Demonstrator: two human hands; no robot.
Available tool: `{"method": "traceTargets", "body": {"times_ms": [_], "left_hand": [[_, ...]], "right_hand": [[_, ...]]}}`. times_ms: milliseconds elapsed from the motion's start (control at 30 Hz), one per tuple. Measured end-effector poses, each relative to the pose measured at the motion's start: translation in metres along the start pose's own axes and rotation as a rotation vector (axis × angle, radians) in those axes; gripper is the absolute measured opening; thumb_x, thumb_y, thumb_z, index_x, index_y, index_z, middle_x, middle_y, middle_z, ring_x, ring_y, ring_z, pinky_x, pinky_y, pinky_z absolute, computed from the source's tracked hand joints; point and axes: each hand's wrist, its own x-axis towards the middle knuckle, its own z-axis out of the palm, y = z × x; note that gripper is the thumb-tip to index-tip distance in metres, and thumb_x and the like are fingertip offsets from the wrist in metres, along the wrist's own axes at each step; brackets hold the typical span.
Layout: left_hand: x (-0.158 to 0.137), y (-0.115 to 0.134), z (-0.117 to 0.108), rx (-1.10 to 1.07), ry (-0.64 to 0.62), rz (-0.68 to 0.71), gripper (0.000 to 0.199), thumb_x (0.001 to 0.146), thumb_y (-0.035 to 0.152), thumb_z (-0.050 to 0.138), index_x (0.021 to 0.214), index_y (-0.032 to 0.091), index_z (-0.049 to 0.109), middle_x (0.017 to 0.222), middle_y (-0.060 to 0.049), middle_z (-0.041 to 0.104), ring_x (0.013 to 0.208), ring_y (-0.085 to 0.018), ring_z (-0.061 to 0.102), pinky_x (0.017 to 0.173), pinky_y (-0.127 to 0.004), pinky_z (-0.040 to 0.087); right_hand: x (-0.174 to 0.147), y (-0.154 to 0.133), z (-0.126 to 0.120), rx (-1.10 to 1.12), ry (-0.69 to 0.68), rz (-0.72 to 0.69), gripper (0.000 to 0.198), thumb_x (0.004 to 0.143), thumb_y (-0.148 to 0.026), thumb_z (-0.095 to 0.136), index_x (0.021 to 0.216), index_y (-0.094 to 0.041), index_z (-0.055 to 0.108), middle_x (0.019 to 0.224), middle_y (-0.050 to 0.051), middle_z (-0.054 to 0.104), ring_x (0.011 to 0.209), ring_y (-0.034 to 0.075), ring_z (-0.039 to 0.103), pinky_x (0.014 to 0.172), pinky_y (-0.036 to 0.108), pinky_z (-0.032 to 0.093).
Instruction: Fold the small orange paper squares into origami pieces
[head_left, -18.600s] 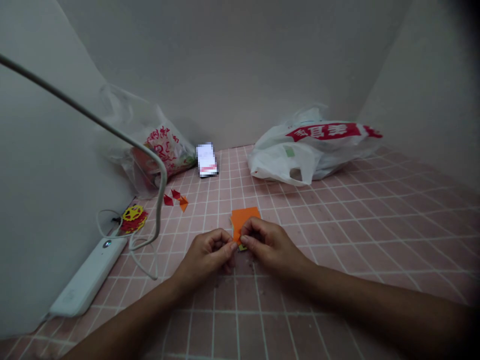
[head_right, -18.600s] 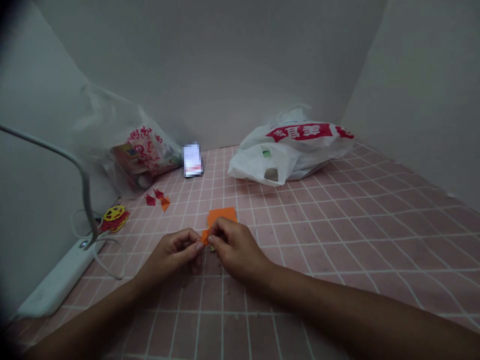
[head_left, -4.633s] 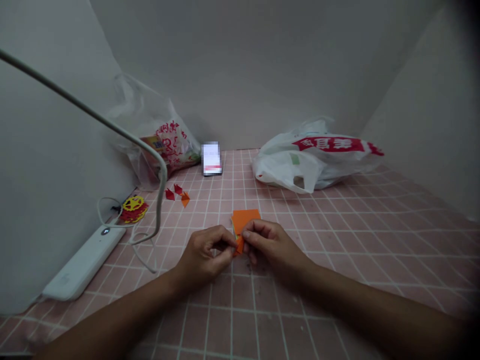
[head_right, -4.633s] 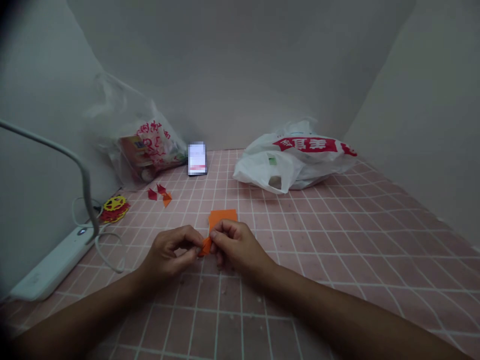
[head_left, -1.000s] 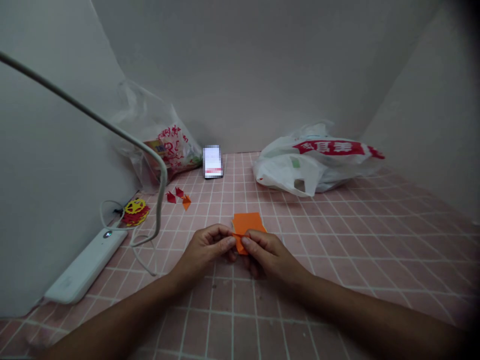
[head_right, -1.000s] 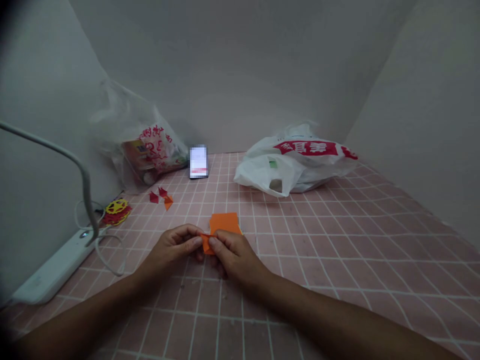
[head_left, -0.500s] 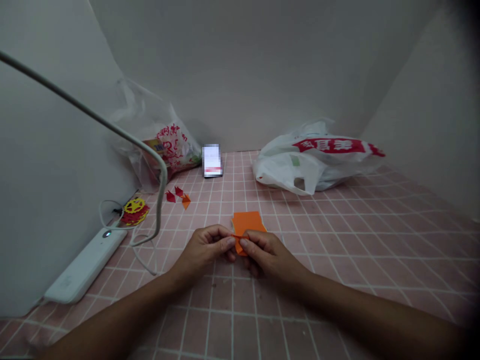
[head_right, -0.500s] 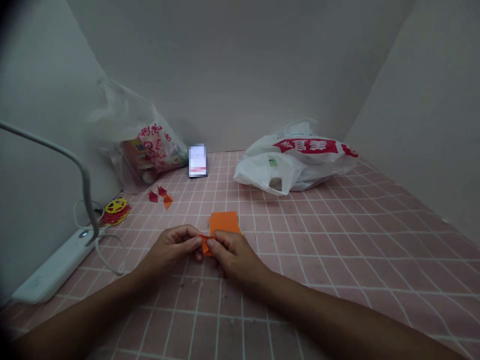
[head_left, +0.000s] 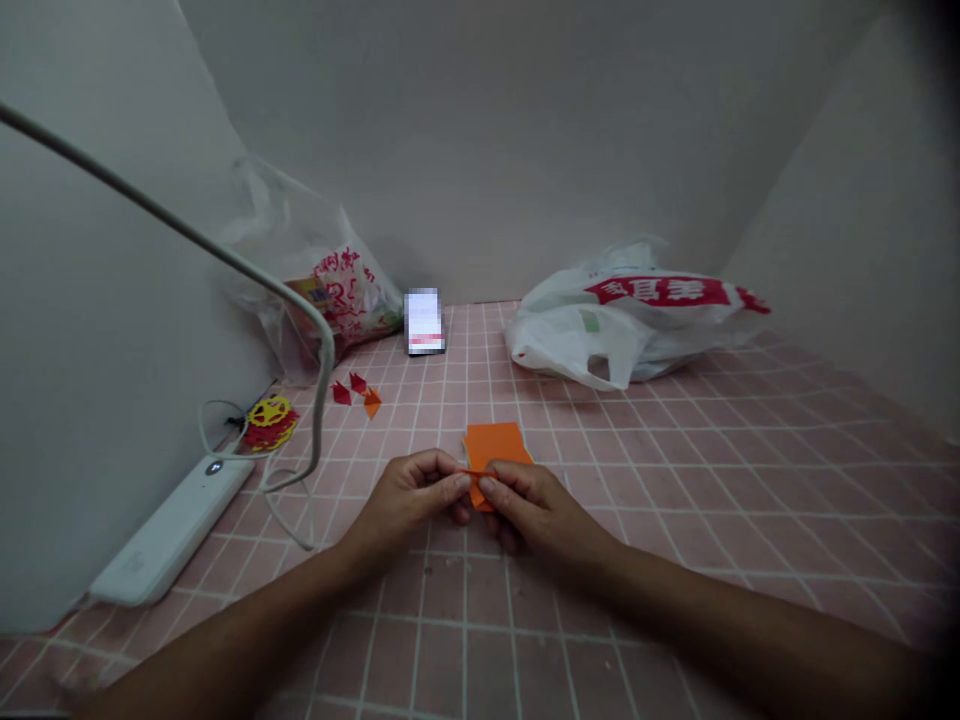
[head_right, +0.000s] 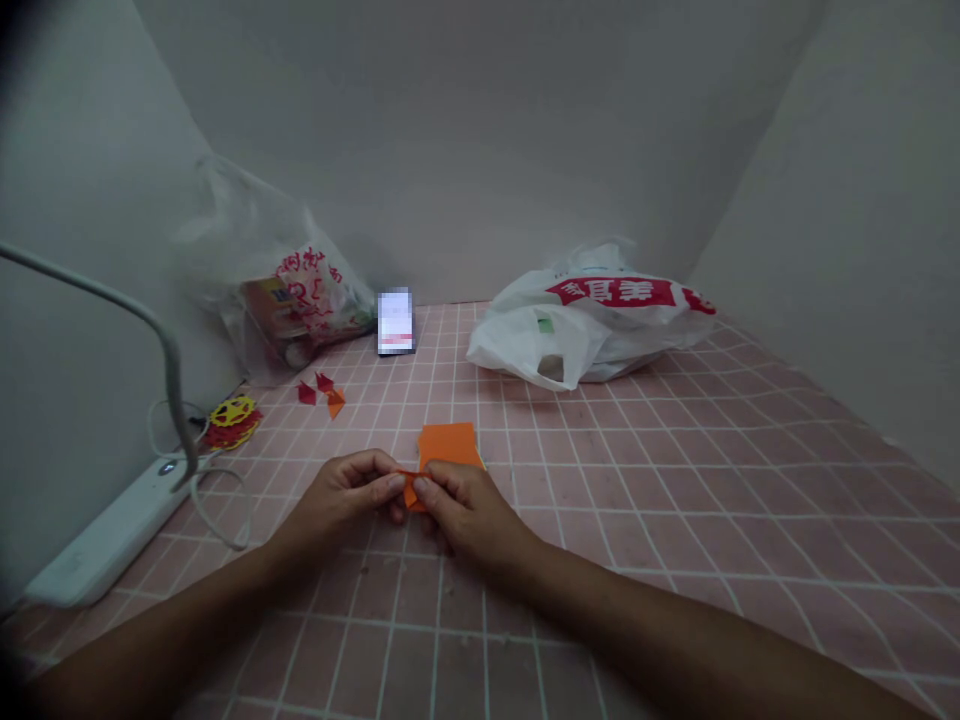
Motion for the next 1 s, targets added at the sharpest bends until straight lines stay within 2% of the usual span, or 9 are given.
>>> {"method": "traceTargets", "body": {"times_ms": [200,633,867,933,1000], "left_hand": [[0.001,-0.003,0.000,-0.050,-0.007,-0.002,0.023,0.082,0.038,0.070,0.082,0.016,0.066,0.062,0.001,0.067,0.060,-0.012,0.062,0.065,-0.024,0.047],[-0.001,0.001,-0.001,0.031,0.002,0.015,0.020,0.079,0.033,0.071,0.074,0.015,0.064,0.061,0.001,0.066,0.055,-0.010,0.059,0.059,-0.022,0.045],[-0.001,0.005,0.001,0.063,-0.014,0.017,0.022,0.077,0.033,0.071,0.072,0.015,0.059,0.058,0.002,0.064,0.054,-0.009,0.057,0.057,-0.021,0.043],[-0.001,0.006,0.001,0.073,-0.011,0.004,0.022,0.076,0.033,0.072,0.073,0.015,0.059,0.059,0.003,0.064,0.054,-0.009,0.057,0.057,-0.021,0.044],[0.000,0.005,0.001,0.065,0.027,0.005,0.022,0.077,0.033,0.071,0.073,0.015,0.059,0.060,0.002,0.066,0.055,-0.010,0.059,0.058,-0.021,0.046]], "right_hand": [[0.001,0.001,-0.001,0.032,-0.004,-0.004,0.034,0.096,-0.043,0.047,0.074,-0.018,0.055,0.059,-0.003,0.050,0.045,0.008,0.042,0.043,0.021,0.031],[0.001,0.004,-0.001,0.035,-0.018,0.019,0.033,0.096,-0.041,0.047,0.074,-0.018,0.055,0.059,-0.004,0.049,0.046,0.008,0.041,0.043,0.021,0.029],[0.003,0.011,-0.002,0.113,-0.034,0.021,0.033,0.096,-0.042,0.047,0.073,-0.018,0.054,0.059,-0.003,0.050,0.045,0.007,0.042,0.042,0.021,0.029],[0.004,0.011,-0.001,0.105,-0.040,0.014,0.031,0.095,-0.041,0.049,0.074,-0.018,0.053,0.059,-0.004,0.049,0.045,0.007,0.041,0.042,0.020,0.029],[0.004,0.011,0.000,0.123,0.012,-0.007,0.024,0.094,-0.038,0.051,0.080,-0.019,0.052,0.060,-0.005,0.048,0.045,0.007,0.041,0.042,0.020,0.029]]}}
